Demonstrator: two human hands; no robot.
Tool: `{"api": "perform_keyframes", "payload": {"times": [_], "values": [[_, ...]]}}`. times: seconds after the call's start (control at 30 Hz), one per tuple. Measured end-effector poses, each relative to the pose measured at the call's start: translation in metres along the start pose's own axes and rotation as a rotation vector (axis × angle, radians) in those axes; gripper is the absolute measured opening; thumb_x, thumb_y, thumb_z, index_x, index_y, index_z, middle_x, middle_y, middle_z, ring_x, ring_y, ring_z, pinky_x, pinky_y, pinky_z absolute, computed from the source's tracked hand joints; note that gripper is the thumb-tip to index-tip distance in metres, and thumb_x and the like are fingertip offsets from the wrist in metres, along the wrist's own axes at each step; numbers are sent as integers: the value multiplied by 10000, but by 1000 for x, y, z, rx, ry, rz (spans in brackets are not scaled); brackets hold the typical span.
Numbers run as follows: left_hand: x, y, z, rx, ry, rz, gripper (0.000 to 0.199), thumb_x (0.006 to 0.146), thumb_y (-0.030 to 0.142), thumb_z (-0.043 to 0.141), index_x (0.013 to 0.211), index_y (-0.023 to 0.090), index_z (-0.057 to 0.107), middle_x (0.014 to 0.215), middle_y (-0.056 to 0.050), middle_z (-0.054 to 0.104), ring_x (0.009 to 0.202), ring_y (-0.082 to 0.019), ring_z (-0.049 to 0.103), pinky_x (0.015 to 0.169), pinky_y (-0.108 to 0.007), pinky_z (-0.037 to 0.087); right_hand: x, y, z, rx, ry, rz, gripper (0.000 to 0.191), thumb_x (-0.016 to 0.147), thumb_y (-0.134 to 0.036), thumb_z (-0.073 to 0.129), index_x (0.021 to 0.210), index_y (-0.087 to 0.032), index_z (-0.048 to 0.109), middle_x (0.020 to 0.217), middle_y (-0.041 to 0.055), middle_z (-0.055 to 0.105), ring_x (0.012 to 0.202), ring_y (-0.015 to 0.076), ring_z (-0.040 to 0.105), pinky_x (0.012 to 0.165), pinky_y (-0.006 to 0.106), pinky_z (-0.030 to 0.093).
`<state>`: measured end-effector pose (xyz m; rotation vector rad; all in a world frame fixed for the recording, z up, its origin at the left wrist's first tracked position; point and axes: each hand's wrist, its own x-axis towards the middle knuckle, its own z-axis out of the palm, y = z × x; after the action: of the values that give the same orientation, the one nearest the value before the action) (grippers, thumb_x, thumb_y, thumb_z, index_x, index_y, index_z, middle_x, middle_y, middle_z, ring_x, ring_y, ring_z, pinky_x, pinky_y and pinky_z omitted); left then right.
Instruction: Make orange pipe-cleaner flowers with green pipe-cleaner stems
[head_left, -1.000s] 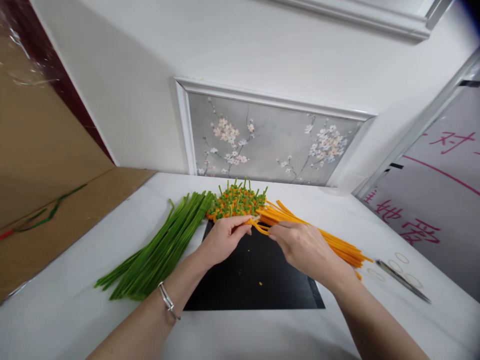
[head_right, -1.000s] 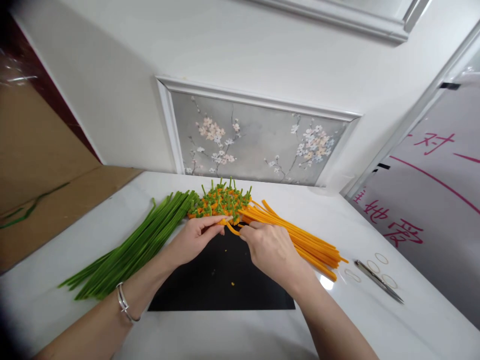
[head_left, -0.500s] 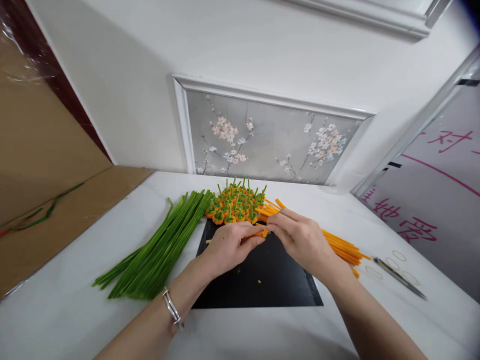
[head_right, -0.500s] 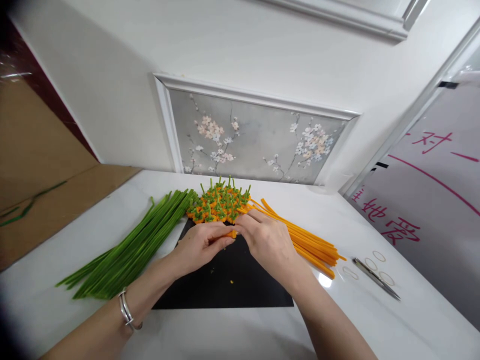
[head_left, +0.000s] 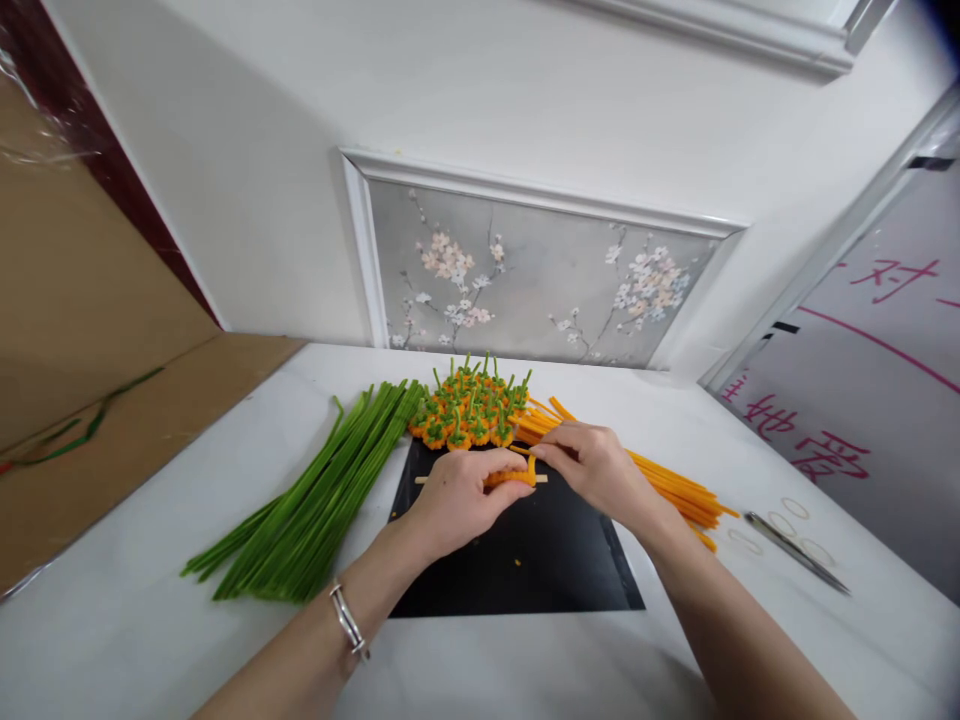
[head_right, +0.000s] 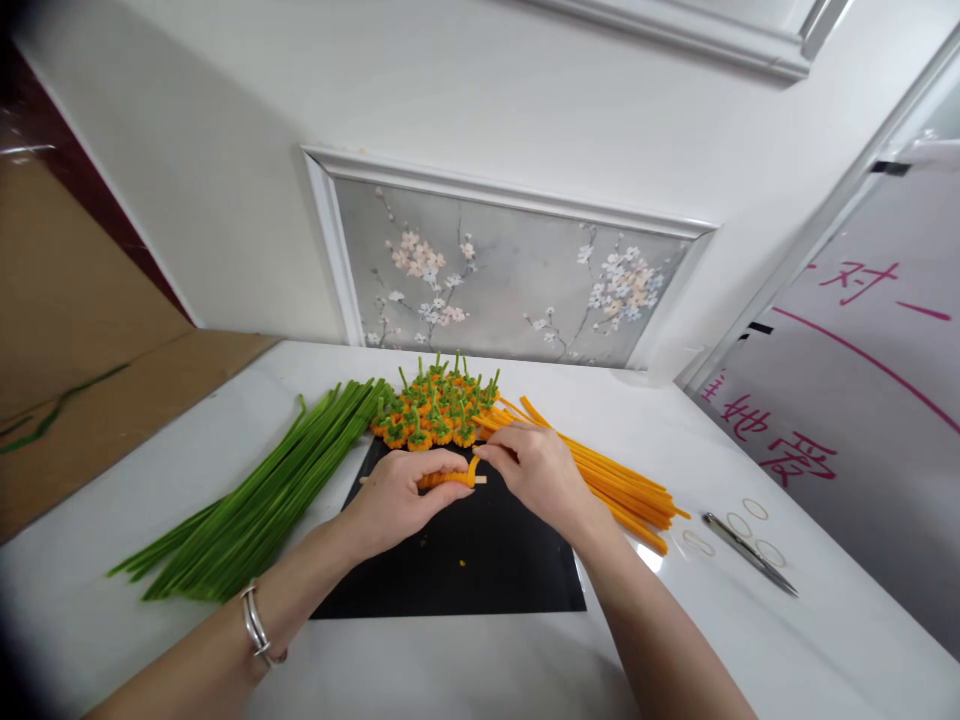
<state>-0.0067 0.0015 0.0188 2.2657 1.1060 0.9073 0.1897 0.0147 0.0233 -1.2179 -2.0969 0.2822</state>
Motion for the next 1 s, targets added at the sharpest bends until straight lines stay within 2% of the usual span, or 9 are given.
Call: {"api": "perform_keyframes", "payload": {"times": [0.17,0.27,0.4,0.5,0.67,0.77,0.87,1.0], "values": [[0,-15,3,39,98,-20,268,807,287,640,1073,280,671,909,36,759,786,-154,698,731,-230,505,-1,8,13,14,-107,53,310,911,-306,502,635,-205,601,563,-23,569,513,125,500,504,242,349],[1,-29,3,101,148,18,228,837,285,609,1042,273,708,1041,7,741,907,-178,695,827,-259,505,-4,11,25,29,-148,19,255,913,-255,481,701,-205,614,625,-14,598,568,129,539,554,243,387],[1,-43,3,193,180,6,208,858,306,586,1009,269,726,1024,0,745,893,-179,696,787,-254,512,-7,11,38,-15,-233,-33,192,912,-191,473,794,-214,622,707,-6,627,655,139,595,626,254,425],[1,-48,3,270,193,0,216,874,313,567,1018,272,723,1026,-4,744,897,-177,692,779,-251,504,-9,9,42,-102,-241,-67,197,916,-167,455,812,-216,614,736,9,634,698,156,614,619,259,422],[-1,-52,6,395,143,-23,209,884,305,551,995,273,725,982,-7,749,867,-190,689,737,-254,479,-12,-4,39,-320,-226,-106,193,920,-184,466,797,-211,611,736,33,630,603,154,586,514,254,358],[-2,-51,8,399,86,-27,208,887,291,542,983,273,725,950,-8,751,850,-199,686,719,-258,463,-12,-11,35,-377,-224,-113,187,924,-187,471,848,-219,638,784,44,645,634,169,605,506,258,360],[-3,-48,8,337,32,-21,198,873,275,554,965,284,729,906,3,751,813,-189,681,702,-248,456,-10,-12,30,-342,-202,-114,186,933,-226,482,907,-237,666,852,44,661,720,184,631,557,265,412],[-3,-46,7,281,-3,-3,200,861,282,563,963,293,734,893,14,753,785,-173,676,703,-236,461,-6,-6,27,-180,-132,-105,200,941,-244,479,912,-235,677,902,39,672,808,175,639,688,278,474]]}}
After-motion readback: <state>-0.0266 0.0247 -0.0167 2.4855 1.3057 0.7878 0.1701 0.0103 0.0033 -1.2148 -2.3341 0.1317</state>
